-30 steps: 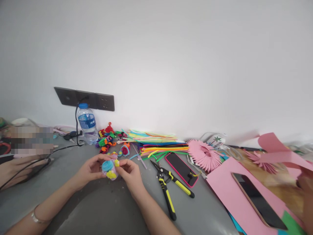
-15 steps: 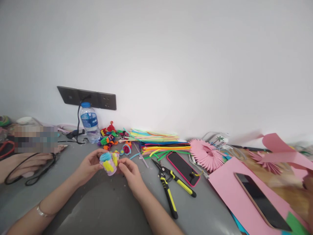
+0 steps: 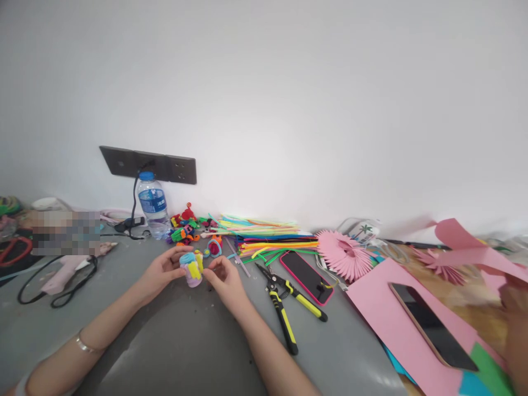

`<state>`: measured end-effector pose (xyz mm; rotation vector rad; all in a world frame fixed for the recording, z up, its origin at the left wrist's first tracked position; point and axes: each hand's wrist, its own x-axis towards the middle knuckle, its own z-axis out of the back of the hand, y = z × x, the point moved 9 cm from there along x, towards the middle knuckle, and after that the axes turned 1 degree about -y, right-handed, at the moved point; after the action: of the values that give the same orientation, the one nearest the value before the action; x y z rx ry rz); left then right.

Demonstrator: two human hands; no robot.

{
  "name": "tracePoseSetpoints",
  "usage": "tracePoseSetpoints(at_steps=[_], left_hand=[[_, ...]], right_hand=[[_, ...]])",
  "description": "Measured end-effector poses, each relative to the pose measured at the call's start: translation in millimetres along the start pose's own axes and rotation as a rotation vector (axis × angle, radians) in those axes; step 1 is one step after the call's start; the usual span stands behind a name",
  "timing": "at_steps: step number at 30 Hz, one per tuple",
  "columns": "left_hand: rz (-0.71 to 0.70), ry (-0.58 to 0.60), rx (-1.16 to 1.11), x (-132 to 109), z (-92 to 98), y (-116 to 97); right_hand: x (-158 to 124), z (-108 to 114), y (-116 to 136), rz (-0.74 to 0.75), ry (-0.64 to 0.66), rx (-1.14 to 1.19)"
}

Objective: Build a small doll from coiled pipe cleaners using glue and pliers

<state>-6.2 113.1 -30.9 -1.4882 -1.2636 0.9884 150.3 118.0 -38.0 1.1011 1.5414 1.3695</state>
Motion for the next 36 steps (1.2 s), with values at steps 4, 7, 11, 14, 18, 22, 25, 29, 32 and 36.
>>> tracePoseSetpoints(at_steps=[4, 7, 11, 14, 18, 22, 25, 29, 32, 36], left_hand=[[-0.05, -0.025, 0.086, -0.6, 0.7, -3.1], [-0.093, -0.019, 0.133, -2.3, -2.4, -7.6], [-0.1, 0.026, 0.172, -4.3, -10.0, -7.8], [-0.05, 0.084, 0.181, -6.1, -17.6, -0.2], [0.057, 0.171, 0.154, -10.6, -29.4, 12.2], [0.005, 0.237, 0.255, -12.6, -37.5, 8.2], [-0.093, 0.275, 0.389, -12.1, -40.0, 2.4], [-0.197, 0.28, 0.534, -13.5, -40.3, -5.2], [-0.284, 0.325, 0.638, -20.3, -47.7, -14.4], [-0.265, 0.439, 0.709, -29.9, -58.8, -14.2]], right_hand=[[-2.6, -5.0, 13.1, 0.081, 0.012, -0.13], [-5.0, -9.3, 16.3, 0.125, -0.039, -0.177], [-11.8, -7.9, 10.9, 0.151, -0.158, -0.217], [-22.7, -3.8, 5.2, 0.134, -0.207, -0.219], [-42.3, 2.1, 6.2, 0.118, -0.24, -0.255], [-60.1, 3.5, 8.6, 0.092, -0.211, -0.232], [-70.9, 10.1, 8.2, 0.055, -0.168, -0.159], [-81.8, 42.4, 0.6, -0.062, -0.23, -0.086], [-85.4, 64.6, -2.4, -0.107, -0.284, -0.128], [-83.1, 74.4, -6.3, -0.169, -0.294, -0.275]])
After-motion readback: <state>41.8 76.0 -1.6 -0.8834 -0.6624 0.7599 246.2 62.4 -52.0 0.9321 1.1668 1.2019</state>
